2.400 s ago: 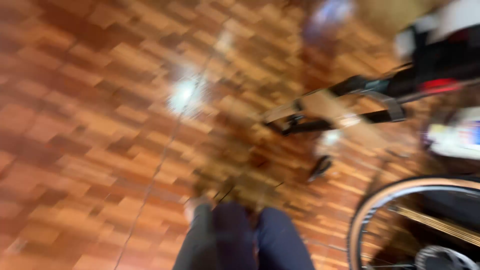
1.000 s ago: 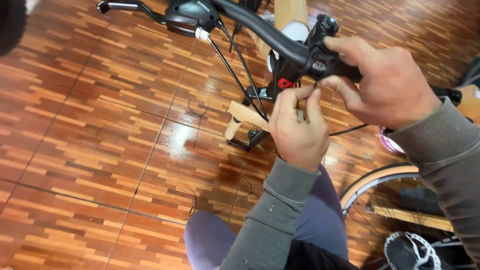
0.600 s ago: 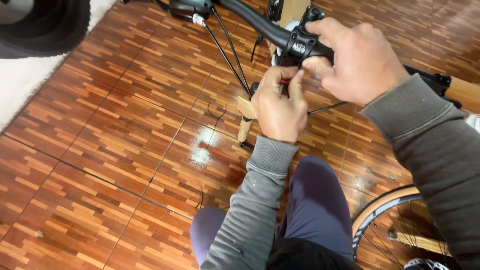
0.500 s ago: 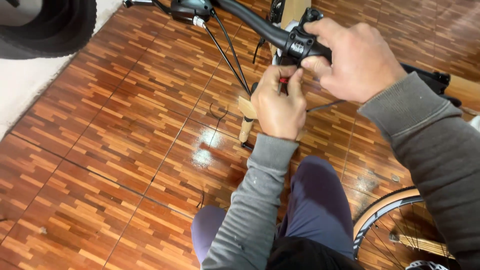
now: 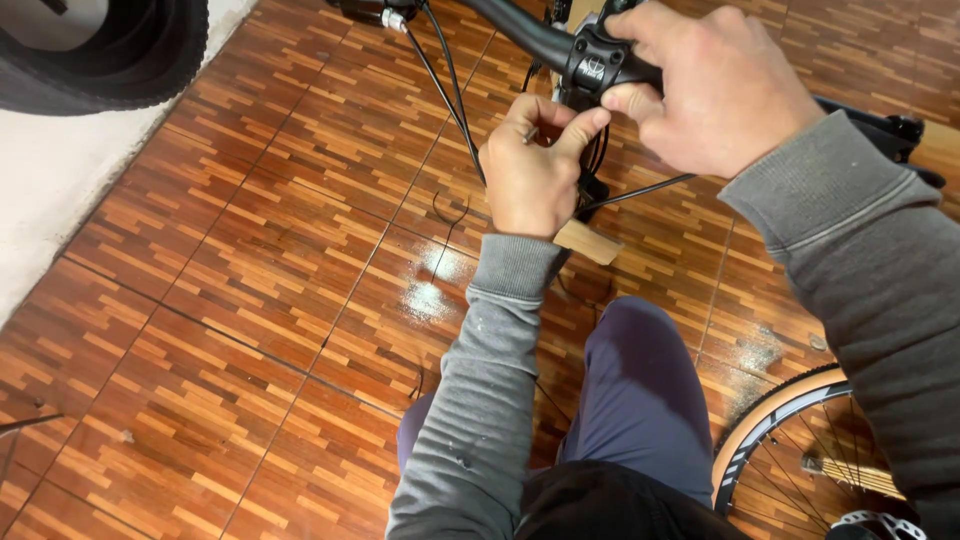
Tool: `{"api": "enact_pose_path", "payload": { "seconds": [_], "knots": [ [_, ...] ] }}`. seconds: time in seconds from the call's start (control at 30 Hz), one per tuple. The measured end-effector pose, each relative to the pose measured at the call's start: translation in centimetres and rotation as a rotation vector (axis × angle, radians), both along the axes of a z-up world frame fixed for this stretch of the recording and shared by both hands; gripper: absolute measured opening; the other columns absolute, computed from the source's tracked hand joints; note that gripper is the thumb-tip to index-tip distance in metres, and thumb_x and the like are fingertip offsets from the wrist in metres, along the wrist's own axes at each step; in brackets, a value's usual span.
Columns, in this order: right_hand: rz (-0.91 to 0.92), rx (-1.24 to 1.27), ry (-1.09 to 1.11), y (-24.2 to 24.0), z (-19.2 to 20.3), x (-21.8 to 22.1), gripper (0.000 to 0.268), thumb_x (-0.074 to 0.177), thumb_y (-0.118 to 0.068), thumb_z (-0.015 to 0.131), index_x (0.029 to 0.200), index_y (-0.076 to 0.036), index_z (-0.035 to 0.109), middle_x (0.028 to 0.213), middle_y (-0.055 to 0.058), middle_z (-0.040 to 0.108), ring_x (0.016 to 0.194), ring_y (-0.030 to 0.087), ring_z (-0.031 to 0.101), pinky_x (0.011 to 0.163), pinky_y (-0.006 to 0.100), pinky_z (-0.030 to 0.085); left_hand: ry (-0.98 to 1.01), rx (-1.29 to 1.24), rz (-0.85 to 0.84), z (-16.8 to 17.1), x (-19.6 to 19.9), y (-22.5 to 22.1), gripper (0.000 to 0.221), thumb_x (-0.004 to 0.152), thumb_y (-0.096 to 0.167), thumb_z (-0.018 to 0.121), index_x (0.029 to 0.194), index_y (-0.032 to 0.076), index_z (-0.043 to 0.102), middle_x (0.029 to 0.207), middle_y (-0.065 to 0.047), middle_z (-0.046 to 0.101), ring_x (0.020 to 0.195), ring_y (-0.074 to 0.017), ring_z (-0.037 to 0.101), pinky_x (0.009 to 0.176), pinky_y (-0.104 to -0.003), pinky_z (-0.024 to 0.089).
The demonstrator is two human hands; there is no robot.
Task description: Assembling and tightening the handlebars of a bicycle using an allen key.
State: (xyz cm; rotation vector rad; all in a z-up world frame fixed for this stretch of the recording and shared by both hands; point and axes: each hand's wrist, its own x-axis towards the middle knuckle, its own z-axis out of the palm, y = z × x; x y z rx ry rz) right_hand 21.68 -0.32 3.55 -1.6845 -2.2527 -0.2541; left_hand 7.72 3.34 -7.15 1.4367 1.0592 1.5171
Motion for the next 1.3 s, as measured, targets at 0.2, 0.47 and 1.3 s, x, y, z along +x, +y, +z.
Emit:
{"api": "enact_pose_path", "payload": {
  "seconds": [0.2,0.47,1.3],
  "knots": [
    [0.053,-0.021,0.058,-0.2,0.8,-0.1,0.044,0.093,-0.012,0.078,0.132,0.004,0.064,0.115,0.027,0.072,0.102,0.041,0.072,0.087,0.048,0.057,0.053,0.095,0.039,-0.3,0.8,-0.5,0.020,0.088,0.019,0.083,0.091,0.004,0.070,0.074,-0.008,0.070,0.061,-0.0166,0.062,0.059,-0.031,0.051],
    [0.018,-0.105,0.181,-0.3,0.9,-0.4,0.048,0.093,-0.007,0.075,0.137,0.004,0.060,0.123,0.026,0.069,0.114,0.038,0.068,0.088,0.046,0.056,0.201,0.371,0.174,-0.3,1.1,-0.9,0.012,0.095,0.013,0.075,0.098,0.006,0.067,0.093,-0.011,0.073,0.076,-0.0268,0.071,0.067,-0.036,0.055],
    [0.040,0.016,0.050,-0.2,0.8,-0.2,0.046,0.088,-0.014,0.080,0.131,-0.004,0.068,0.102,0.021,0.073,0.086,0.040,0.070,0.073,0.050,0.053,0.115,0.225,0.089,3.2,-4.7,-6.7,0.010,0.098,0.012,0.077,0.103,0.004,0.075,0.086,-0.006,0.069,0.075,-0.0161,0.062,0.069,-0.029,0.051]
  ]
}}
